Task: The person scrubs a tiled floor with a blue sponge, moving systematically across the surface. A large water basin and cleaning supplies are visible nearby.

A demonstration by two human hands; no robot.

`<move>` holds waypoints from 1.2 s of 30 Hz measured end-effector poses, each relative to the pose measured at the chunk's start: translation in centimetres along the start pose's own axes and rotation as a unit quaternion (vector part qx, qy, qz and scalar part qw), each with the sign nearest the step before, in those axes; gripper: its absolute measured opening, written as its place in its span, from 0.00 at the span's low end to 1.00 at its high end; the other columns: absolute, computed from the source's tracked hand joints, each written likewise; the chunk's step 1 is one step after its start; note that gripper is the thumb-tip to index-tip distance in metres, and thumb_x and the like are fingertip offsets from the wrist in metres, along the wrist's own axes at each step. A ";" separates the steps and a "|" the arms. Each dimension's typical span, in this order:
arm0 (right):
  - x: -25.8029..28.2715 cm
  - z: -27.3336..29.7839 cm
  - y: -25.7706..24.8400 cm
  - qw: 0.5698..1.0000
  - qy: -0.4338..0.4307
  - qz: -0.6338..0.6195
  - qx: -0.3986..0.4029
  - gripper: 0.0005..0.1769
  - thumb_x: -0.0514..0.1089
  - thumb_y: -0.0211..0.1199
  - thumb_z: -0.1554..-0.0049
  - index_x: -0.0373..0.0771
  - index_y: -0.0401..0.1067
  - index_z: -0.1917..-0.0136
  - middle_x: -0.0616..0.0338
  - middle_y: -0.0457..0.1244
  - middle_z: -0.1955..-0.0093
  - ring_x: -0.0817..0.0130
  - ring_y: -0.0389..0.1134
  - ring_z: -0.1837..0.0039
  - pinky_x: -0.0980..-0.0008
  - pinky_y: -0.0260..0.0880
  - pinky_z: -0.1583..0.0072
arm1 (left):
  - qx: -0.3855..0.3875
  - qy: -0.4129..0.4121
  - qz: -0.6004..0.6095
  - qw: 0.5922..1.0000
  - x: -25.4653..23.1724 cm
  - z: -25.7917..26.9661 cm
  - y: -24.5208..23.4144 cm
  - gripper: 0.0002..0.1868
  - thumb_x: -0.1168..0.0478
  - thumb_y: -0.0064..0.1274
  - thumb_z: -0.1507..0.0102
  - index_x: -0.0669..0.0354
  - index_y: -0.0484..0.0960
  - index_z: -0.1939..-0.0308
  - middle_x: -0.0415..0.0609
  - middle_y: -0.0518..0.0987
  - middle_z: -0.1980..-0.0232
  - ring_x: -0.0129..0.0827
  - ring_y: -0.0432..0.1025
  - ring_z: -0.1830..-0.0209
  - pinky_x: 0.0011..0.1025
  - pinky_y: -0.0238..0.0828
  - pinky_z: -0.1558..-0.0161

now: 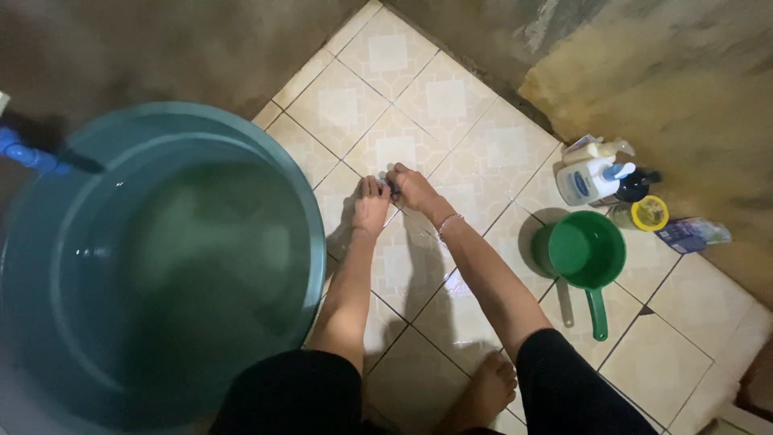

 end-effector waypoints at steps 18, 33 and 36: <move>-1.3 -9.0 0.8 1.000 -0.014 0.002 -0.022 0.21 0.37 0.71 0.51 0.44 0.71 0.44 0.46 0.60 0.41 0.36 0.71 0.44 0.47 0.75 0.38 | -0.054 -0.053 -0.092 0.993 3.4 -5.1 5.0 0.06 0.64 0.47 0.31 0.56 0.76 0.50 0.70 0.76 0.37 0.58 0.70 0.32 0.36 0.83 0.61; -4.7 -17.2 -6.3 0.995 0.073 0.038 -0.049 0.22 0.41 0.69 0.46 0.43 0.69 0.39 0.47 0.56 0.36 0.35 0.69 0.39 0.47 0.71 0.34 | -0.070 0.008 -0.011 0.997 8.1 -18.8 11.7 0.07 0.63 0.51 0.33 0.52 0.78 0.51 0.62 0.78 0.42 0.54 0.69 0.35 0.41 0.81 0.56; -5.9 -18.2 -6.2 0.994 0.086 0.042 -0.057 0.23 0.40 0.72 0.47 0.42 0.71 0.39 0.49 0.58 0.39 0.35 0.69 0.39 0.44 0.73 0.36 | 0.031 -0.008 0.085 0.996 8.4 -20.0 10.5 0.12 0.65 0.51 0.33 0.52 0.75 0.46 0.60 0.76 0.42 0.51 0.72 0.40 0.48 0.83 0.58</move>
Point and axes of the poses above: each hand's wrist, its own z-axis away from the middle knuckle, its own y-axis out of the palm, x = y × z, the point moved 2 cm from there along -z, towards the middle knuckle
